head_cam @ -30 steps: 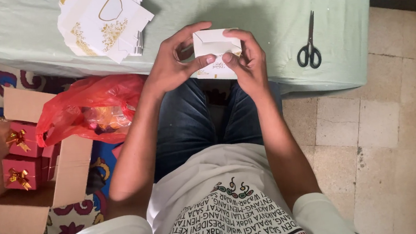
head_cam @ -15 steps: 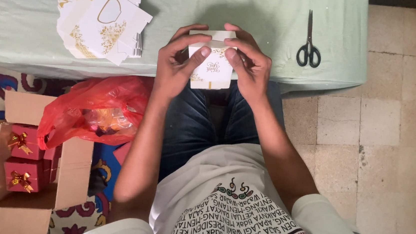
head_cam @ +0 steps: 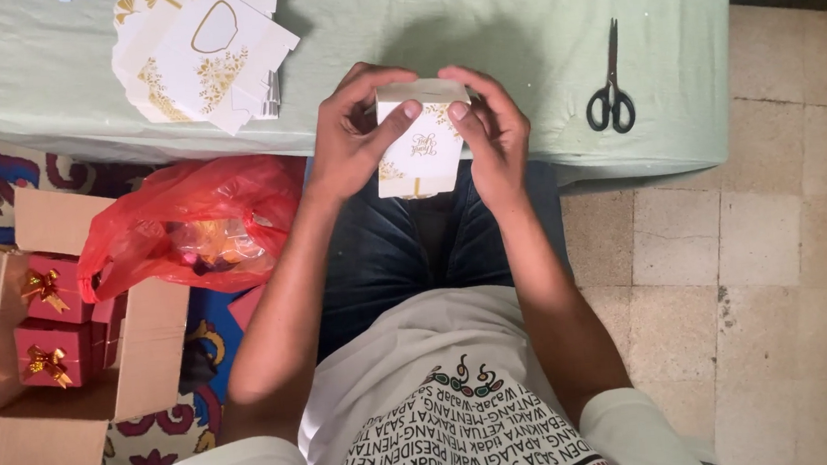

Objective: Assembling small decorative gift boxes by folding them and threading string handles through pre-cut holes.

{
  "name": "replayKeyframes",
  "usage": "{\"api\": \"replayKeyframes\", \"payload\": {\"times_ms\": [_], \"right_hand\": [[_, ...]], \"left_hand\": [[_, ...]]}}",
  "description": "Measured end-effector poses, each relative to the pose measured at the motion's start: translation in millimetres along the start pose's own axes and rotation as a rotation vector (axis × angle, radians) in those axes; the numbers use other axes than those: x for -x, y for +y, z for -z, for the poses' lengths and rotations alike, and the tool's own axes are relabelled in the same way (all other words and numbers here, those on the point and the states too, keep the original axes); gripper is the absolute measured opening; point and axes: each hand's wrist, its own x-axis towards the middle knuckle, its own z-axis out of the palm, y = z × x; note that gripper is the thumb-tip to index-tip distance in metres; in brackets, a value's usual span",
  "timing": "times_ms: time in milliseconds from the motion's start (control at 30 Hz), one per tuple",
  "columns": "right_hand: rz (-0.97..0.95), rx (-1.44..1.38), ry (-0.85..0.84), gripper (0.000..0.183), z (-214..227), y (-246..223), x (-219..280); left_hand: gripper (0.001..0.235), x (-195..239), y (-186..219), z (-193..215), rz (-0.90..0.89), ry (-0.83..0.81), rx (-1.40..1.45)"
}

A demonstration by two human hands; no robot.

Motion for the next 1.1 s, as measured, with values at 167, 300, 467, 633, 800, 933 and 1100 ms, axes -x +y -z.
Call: {"api": "replayKeyframes", "payload": {"times_ms": [167, 300, 467, 633, 800, 933, 1100], "right_hand": [[-0.158, 0.024, 0.033, 0.036, -3.1, -9.8, -4.3], [-0.263, -0.148, -0.241, 0.072, 19.1, -1.7, -4.7], [0.021, 0.280, -0.395, 0.082, 25.7, -8.0, -4.3], [0.114, 0.301, -0.313, 0.058, 31.2, 14.8, -11.8], [-0.189, 0.361, -0.031, 0.052, 42.8, 32.7, -21.6], [-0.208, 0.468, -0.120, 0.060, 52.1, 32.7, -41.7], [-0.346, 0.511, -0.273, 0.059, 60.7, 34.0, -61.7]], "left_hand": [[0.013, -8.5, -12.7, -10.3, 0.092, 0.112, -0.002], [0.022, -20.5, -5.3, -7.8, 0.588, 0.239, 0.151], [0.024, -27.0, -4.9, -4.5, 0.900, 0.102, 0.288], [0.064, -34.4, 6.4, -9.9, 1.090, 0.177, 0.154], [0.063, -15.9, -37.6, 2.2, 0.181, -0.074, -0.169], [0.083, -21.3, -35.8, -0.3, 0.111, -0.238, -0.108], [0.069, -38.1, -77.2, -8.4, 0.011, -0.171, -0.100]]}}
